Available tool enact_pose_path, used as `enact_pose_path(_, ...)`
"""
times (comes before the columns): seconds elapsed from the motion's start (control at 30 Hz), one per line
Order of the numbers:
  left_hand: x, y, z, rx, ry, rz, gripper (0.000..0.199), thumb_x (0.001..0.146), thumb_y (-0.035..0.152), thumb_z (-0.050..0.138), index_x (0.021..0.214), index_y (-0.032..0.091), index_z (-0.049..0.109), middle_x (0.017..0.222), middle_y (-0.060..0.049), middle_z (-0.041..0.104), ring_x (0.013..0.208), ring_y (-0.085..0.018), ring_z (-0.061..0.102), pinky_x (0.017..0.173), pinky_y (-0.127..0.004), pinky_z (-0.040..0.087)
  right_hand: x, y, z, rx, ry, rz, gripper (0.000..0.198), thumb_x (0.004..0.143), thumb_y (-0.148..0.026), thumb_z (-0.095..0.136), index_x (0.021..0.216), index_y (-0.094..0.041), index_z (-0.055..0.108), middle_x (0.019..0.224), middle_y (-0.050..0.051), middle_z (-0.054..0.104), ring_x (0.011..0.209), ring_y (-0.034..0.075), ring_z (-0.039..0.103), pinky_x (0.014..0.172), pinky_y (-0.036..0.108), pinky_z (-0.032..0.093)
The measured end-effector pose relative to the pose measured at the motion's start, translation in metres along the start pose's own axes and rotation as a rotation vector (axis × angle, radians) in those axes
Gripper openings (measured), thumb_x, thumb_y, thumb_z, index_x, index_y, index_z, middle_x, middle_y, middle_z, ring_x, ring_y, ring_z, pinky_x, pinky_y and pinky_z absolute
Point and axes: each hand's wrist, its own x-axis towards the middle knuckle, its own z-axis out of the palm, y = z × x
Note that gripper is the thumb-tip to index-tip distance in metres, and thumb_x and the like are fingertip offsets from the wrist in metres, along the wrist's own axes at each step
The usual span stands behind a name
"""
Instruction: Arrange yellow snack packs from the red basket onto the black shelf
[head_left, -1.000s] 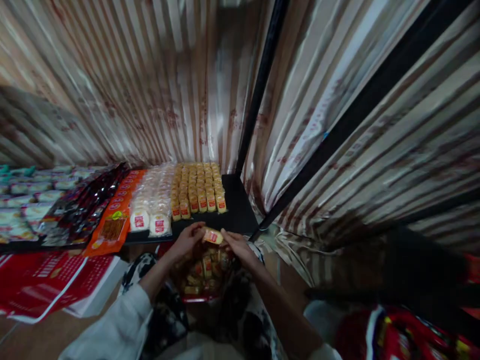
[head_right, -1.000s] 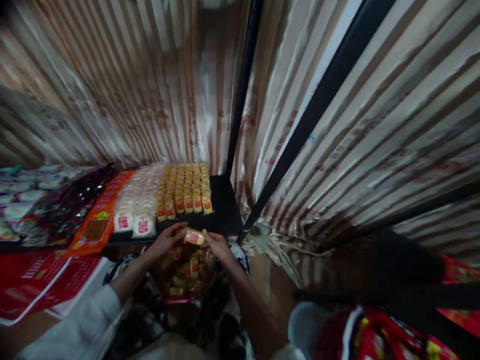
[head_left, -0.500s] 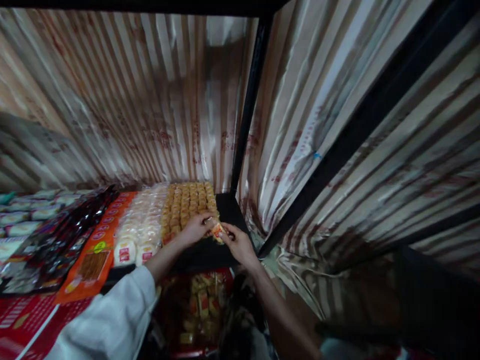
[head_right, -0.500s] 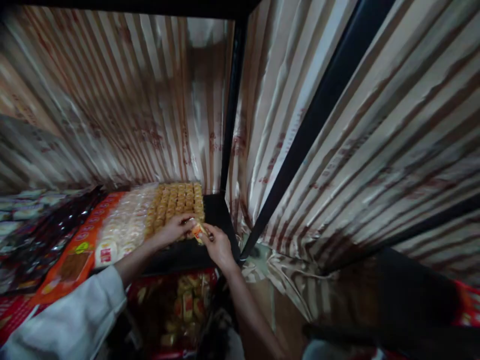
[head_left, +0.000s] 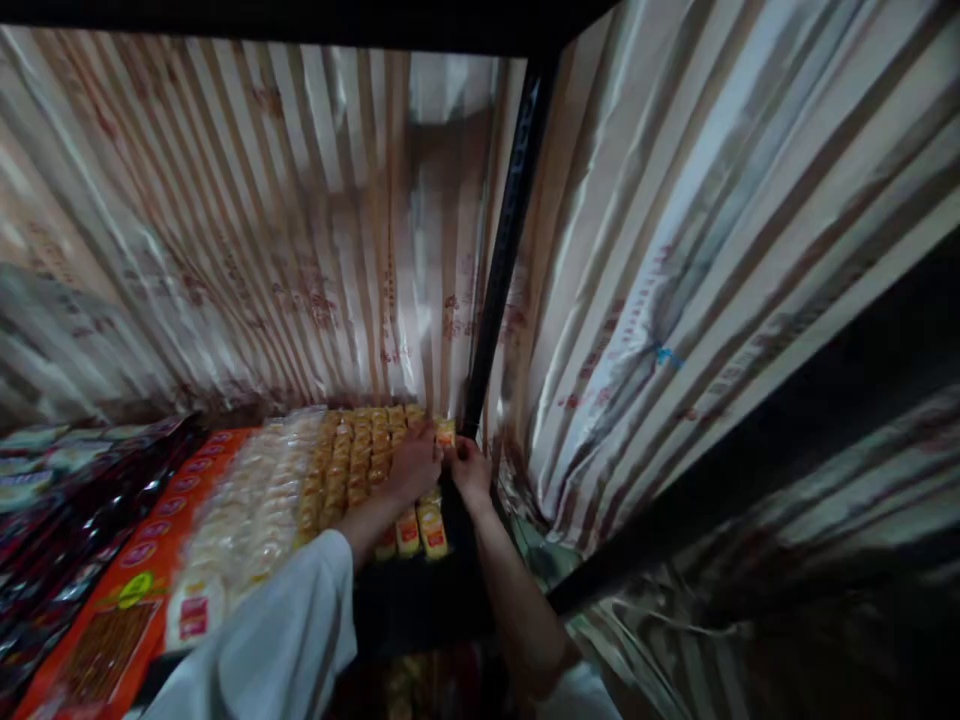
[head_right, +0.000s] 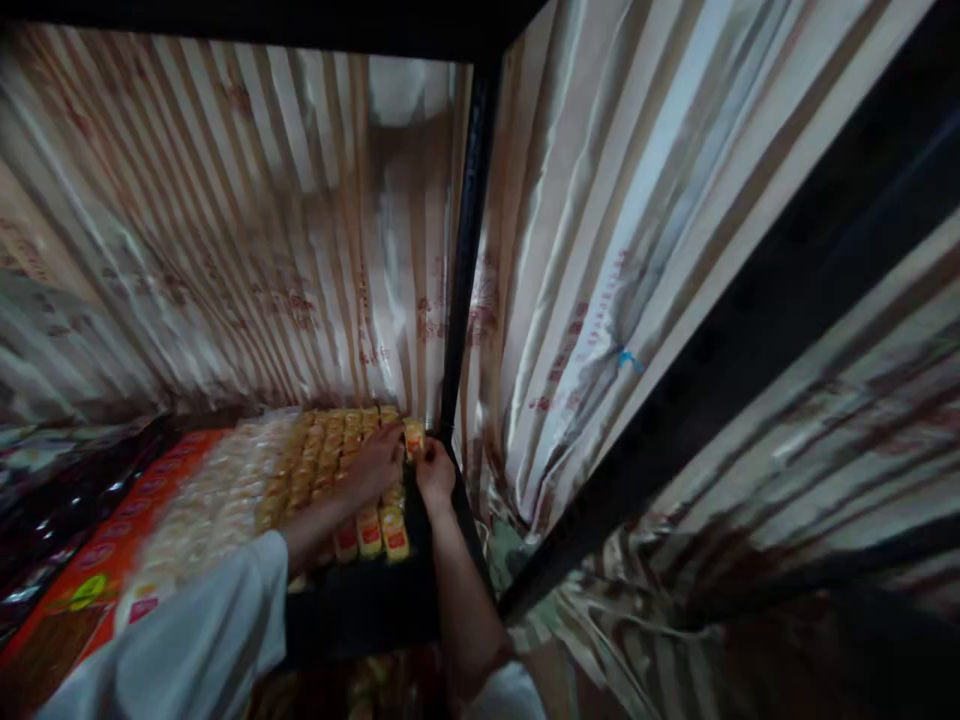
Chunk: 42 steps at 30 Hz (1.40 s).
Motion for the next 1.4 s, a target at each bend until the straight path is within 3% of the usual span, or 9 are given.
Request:
enact_pose_path(0.1, -0.001, -0.002, 0.014, 0.205, -0.049, 0.127, 0.034, 0.084, 0.019, 0.04, 0.112, 0.013, 0.058, 0.125, -0.01, 0.056, 0.126, -0.024, 0.038, 0.107, -0.045, 0.029, 0.012, 0.009, 0.015, -0.086, -0.003, 0.043, 0.027, 0.079, -0.032, 0.049, 0.099, -0.018, 0.062, 0.087, 0.006, 0.069, 0.078, 0.019, 0.063, 0.069, 0.028, 0.046)
enact_pose_path(0.2, -0.001, -0.005, 0.023, 0.298, -0.101, 0.121, 0.035, 0.087, 0.024, 0.037, 0.114, 0.015, 0.058, 0.125, -0.01, 0.057, 0.129, -0.026, 0.035, 0.107, -0.051, 0.025, 0.023, 0.016, 0.025, -0.151, -0.011, -0.003, 0.027, 0.079, -0.026, 0.049, 0.1, -0.017, 0.062, 0.092, 0.008, 0.068, 0.081, 0.018, 0.063, 0.071, 0.026, 0.046)
enact_pose_path(0.4, 0.007, -0.015, 0.029, 0.35, -0.147, 0.117, 0.041, 0.086, 0.024, 0.036, 0.122, 0.011, 0.052, 0.131, -0.012, 0.051, 0.129, -0.027, 0.035, 0.108, -0.05, 0.023, 0.042, 0.026, 0.039, -0.244, 0.03, -0.073, 0.029, 0.081, -0.03, 0.051, 0.1, -0.012, 0.063, 0.092, 0.012, 0.067, 0.085, 0.02, 0.062, 0.073, 0.026, 0.045)
enact_pose_path(0.53, 0.008, -0.021, 0.031, 0.337, -0.16, 0.102, 0.041, 0.084, 0.022, 0.037, 0.121, 0.011, 0.053, 0.13, -0.012, 0.052, 0.129, -0.028, 0.035, 0.108, -0.048, 0.023, 0.05, 0.029, 0.05, -0.245, -0.022, -0.109, 0.025, 0.08, -0.027, 0.049, 0.097, -0.016, 0.064, 0.092, 0.009, 0.067, 0.084, 0.02, 0.062, 0.074, 0.027, 0.045)
enact_pose_path(0.7, 0.014, -0.024, 0.034, 0.256, -0.137, 0.052, 0.046, 0.083, 0.023, 0.038, 0.126, 0.01, 0.048, 0.136, -0.014, 0.045, 0.131, -0.028, 0.031, 0.108, -0.047, 0.022, 0.053, 0.031, 0.057, -0.174, -0.054, -0.079, 0.027, 0.077, -0.025, 0.048, 0.101, -0.018, 0.058, 0.092, 0.007, 0.066, 0.08, 0.018, 0.061, 0.069, 0.027, 0.045)
enact_pose_path(0.83, 0.02, -0.024, 0.035, 0.244, -0.151, 0.037, 0.046, 0.081, 0.024, 0.041, 0.124, 0.008, 0.05, 0.136, -0.015, 0.045, 0.131, -0.029, 0.031, 0.108, -0.047, 0.02, 0.051, 0.033, 0.058, -0.11, -0.074, -0.127, 0.02, 0.075, -0.027, 0.046, 0.092, -0.018, 0.055, 0.083, 0.005, 0.064, 0.073, 0.017, 0.059, 0.066, 0.025, 0.044)
enact_pose_path(1.03, 0.022, -0.025, 0.034, 0.23, -0.185, 0.039, 0.049, 0.08, 0.022, 0.041, 0.127, 0.01, 0.048, 0.135, -0.013, 0.046, 0.131, -0.029, 0.029, 0.108, -0.048, 0.02, 0.05, 0.036, 0.066, -0.083, -0.008, -0.234, 0.015, 0.075, -0.023, 0.041, 0.079, -0.019, 0.055, 0.08, 0.005, 0.061, 0.077, 0.017, 0.055, 0.073, 0.027, 0.043)
enact_pose_path(1.2, 0.02, -0.021, 0.033, 0.212, -0.176, 0.016, 0.046, 0.08, 0.022, 0.041, 0.125, 0.01, 0.05, 0.134, -0.014, 0.047, 0.132, -0.031, 0.028, 0.107, -0.05, 0.021, 0.049, 0.039, 0.063, -0.019, -0.058, -0.258, 0.016, 0.068, -0.019, 0.045, 0.079, -0.019, 0.057, 0.079, 0.004, 0.061, 0.078, 0.018, 0.055, 0.074, 0.028, 0.044)
enact_pose_path(1.4, 0.012, -0.014, 0.028, 0.206, -0.146, 0.04, 0.042, 0.08, 0.021, 0.042, 0.118, 0.009, 0.054, 0.133, -0.014, 0.049, 0.131, -0.03, 0.03, 0.109, -0.049, 0.02, 0.049, 0.038, 0.057, 0.153, -0.025, -0.241, 0.018, 0.063, -0.018, 0.047, 0.073, -0.017, 0.062, 0.087, 0.007, 0.063, 0.09, 0.021, 0.056, 0.084, 0.032, 0.043)
